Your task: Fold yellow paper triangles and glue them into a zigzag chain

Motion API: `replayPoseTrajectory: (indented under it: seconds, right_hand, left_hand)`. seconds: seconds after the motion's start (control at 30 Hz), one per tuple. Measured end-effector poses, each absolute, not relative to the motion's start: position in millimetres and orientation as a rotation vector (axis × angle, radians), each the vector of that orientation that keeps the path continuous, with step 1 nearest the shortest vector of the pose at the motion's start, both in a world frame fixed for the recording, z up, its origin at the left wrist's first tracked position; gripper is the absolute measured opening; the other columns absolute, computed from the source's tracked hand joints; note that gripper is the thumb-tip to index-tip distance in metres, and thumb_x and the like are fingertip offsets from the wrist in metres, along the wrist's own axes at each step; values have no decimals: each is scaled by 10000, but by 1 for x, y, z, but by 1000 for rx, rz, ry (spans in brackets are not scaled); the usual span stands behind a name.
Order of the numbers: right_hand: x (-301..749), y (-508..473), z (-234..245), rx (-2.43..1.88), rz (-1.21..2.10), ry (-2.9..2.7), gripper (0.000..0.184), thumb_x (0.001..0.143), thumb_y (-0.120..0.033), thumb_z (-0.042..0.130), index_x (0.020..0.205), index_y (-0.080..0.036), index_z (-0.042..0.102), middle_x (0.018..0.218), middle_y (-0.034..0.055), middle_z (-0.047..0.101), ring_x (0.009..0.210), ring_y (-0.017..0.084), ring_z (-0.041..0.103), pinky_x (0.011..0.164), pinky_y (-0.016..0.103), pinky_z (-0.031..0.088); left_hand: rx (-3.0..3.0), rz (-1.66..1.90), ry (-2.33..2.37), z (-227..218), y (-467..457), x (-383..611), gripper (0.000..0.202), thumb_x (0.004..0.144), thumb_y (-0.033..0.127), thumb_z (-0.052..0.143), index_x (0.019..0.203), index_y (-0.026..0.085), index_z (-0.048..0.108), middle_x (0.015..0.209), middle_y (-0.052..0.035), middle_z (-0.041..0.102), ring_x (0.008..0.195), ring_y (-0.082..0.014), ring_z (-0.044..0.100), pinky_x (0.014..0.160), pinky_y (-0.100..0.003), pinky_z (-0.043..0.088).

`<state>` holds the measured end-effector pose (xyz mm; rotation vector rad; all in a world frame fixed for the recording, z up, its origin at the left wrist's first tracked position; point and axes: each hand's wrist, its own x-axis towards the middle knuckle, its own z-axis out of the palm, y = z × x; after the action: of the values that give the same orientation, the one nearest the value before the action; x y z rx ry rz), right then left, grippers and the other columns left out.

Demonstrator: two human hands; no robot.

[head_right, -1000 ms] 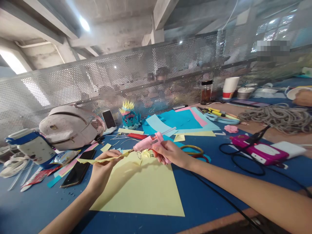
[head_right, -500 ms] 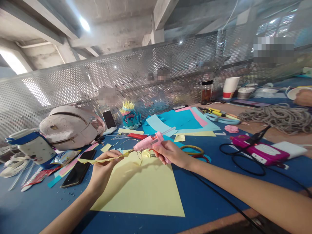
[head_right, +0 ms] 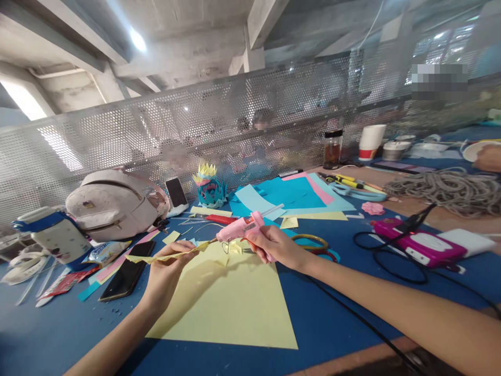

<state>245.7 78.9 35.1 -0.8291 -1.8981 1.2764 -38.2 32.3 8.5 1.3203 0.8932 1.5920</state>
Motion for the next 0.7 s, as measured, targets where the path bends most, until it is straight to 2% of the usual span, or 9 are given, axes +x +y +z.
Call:
replayPoseTrajectory:
  seconds: [0.7]
  right_hand:
    - [246, 82, 31, -866, 1199, -1887, 667, 841, -799, 522, 640, -163, 549, 459, -10, 504, 405, 98, 469, 428, 228, 353]
  left_hand:
    - [1252, 1655, 952, 17, 30, -35, 173, 703, 288, 877, 706, 180, 742, 874, -45, 709, 857, -171, 659, 765, -259, 545]
